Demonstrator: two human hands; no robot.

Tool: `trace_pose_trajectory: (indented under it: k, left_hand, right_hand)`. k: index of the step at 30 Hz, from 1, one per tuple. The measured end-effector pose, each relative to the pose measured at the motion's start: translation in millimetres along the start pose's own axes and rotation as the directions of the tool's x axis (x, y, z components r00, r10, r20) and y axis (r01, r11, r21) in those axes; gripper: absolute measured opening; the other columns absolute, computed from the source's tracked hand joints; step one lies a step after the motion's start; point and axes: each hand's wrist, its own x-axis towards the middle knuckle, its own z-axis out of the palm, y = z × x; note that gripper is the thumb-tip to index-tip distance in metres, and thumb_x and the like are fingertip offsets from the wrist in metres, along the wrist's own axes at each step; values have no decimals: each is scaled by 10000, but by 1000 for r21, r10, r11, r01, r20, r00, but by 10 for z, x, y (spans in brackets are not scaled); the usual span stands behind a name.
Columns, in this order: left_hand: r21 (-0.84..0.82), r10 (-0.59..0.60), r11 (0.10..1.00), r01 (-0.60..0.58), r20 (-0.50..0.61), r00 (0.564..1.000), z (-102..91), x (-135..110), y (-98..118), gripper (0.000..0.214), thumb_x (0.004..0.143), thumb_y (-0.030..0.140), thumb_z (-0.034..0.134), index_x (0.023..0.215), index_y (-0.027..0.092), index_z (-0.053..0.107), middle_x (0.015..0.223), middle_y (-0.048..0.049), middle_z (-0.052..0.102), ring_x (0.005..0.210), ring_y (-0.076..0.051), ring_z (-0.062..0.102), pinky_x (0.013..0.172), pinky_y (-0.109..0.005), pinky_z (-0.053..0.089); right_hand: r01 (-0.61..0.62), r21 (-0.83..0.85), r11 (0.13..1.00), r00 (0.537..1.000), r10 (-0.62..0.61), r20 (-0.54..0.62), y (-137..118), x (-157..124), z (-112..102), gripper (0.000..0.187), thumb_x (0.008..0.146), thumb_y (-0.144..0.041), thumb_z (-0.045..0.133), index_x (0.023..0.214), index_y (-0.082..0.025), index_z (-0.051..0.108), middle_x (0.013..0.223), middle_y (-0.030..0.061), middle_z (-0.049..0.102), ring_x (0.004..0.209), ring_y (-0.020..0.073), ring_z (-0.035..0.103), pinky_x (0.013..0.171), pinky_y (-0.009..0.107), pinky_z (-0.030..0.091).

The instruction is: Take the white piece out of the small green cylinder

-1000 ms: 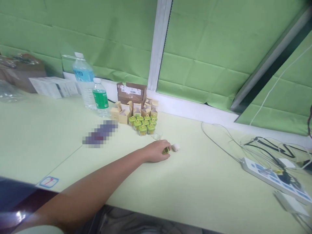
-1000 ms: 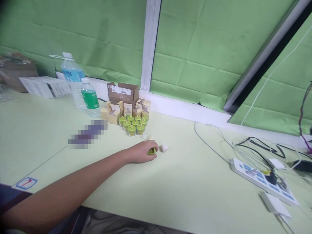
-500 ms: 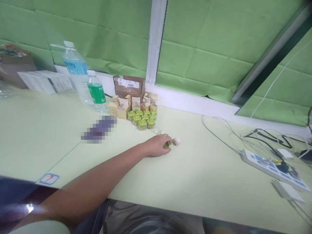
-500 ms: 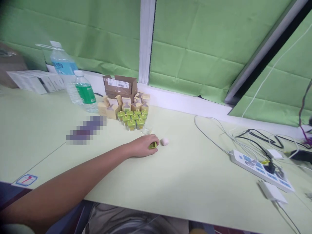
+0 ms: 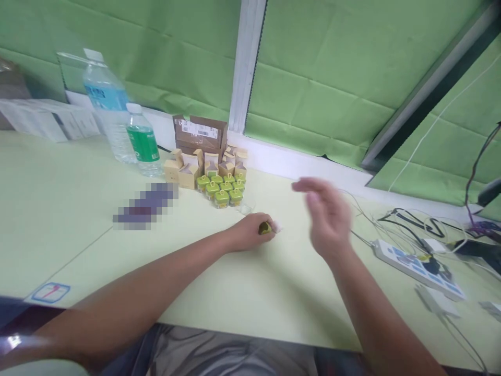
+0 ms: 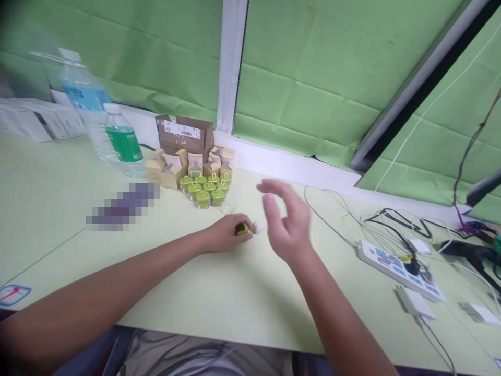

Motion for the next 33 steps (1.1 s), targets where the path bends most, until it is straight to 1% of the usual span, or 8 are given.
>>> trace_pose_trajectory:
  k: [2, 4, 5, 7, 10, 15, 24, 33]
  left_hand:
    - [-178, -101, 981, 79, -114, 988, -4, 32, 34, 237, 813, 393, 626, 933, 191, 649, 855, -26, 644, 736, -164, 553, 690, -290, 421]
    - [-360, -229, 920, 155, -175, 958, -39, 68, 58, 256, 792, 412, 651, 912, 186, 643, 836, -19, 631, 732, -152, 543, 685, -283, 418]
    - [-454, -291, 871, 189, -165, 942, -59, 84, 63, 256, 783, 408, 661, 900, 183, 633, 817, -12, 617, 722, -144, 538, 678, -277, 417]
    - [-624, -373, 743, 242, -87, 924, -86, 109, 66, 245, 779, 392, 670, 882, 179, 609, 770, 3, 581, 693, -126, 528, 659, -265, 416]
    - [-741, -388, 623, 249, -16, 922, -74, 121, 64, 232, 768, 353, 698, 874, 177, 591, 759, 13, 566, 711, -117, 541, 673, -253, 416]
    - [-746, -377, 601, 287, 52, 925, -38, 82, 85, 259, 744, 341, 746, 884, 171, 610, 786, 6, 588, 720, -112, 550, 700, -252, 406]
    - [-776, -338, 548, 311, 134, 931, -40, 64, 115, 244, 798, 376, 701, 884, 178, 588, 823, -7, 573, 766, -124, 546, 732, -251, 425]
    - [-668, -322, 676, 312, 113, 940, 1, 64, 57, 481, 906, 623, 441, 808, 169, 569, 670, 18, 465, 572, -109, 433, 507, -231, 322]
  right_hand:
    - [1, -129, 992, 995, 12, 102, 218, -188, 168, 240, 970, -264, 460, 1098, -206, 654, 1027, 92, 710, 976, 239, 667, 889, 431, 534]
    - [13, -205, 979, 945, 55, 321, 413, -391, 347, 255, 931, -227, 489, 1131, -188, 642, 1062, 112, 707, 983, 250, 657, 864, 414, 536]
    - [32, -204, 978, 906, 58, 419, 479, -473, 426, 266, 905, -211, 517, 1141, -184, 637, 1096, 112, 700, 1016, 256, 644, 881, 410, 527]
    - [7, -204, 979, 887, 88, 453, 530, -573, 541, 266, 902, -206, 523, 1143, -183, 630, 1066, 103, 705, 1003, 247, 635, 877, 392, 510]
    - [-107, -212, 971, 897, 186, 400, 483, -566, 569, 178, 927, -262, 520, 1026, -203, 657, 935, 71, 720, 893, 220, 639, 803, 346, 492]
    - [-286, -131, 949, 890, 314, 330, 426, -475, 462, 143, 924, -316, 536, 942, -210, 630, 874, 32, 712, 801, 183, 650, 736, 297, 478]
    - [-205, -59, 977, 936, 213, 281, 458, -526, 549, 180, 940, -245, 501, 995, -239, 672, 914, 21, 732, 839, 181, 664, 790, 310, 484]
    - [-155, -101, 983, 964, 173, 200, 392, -535, 560, 137, 911, -270, 553, 919, -247, 688, 889, 24, 751, 836, 201, 686, 1001, 440, 424]
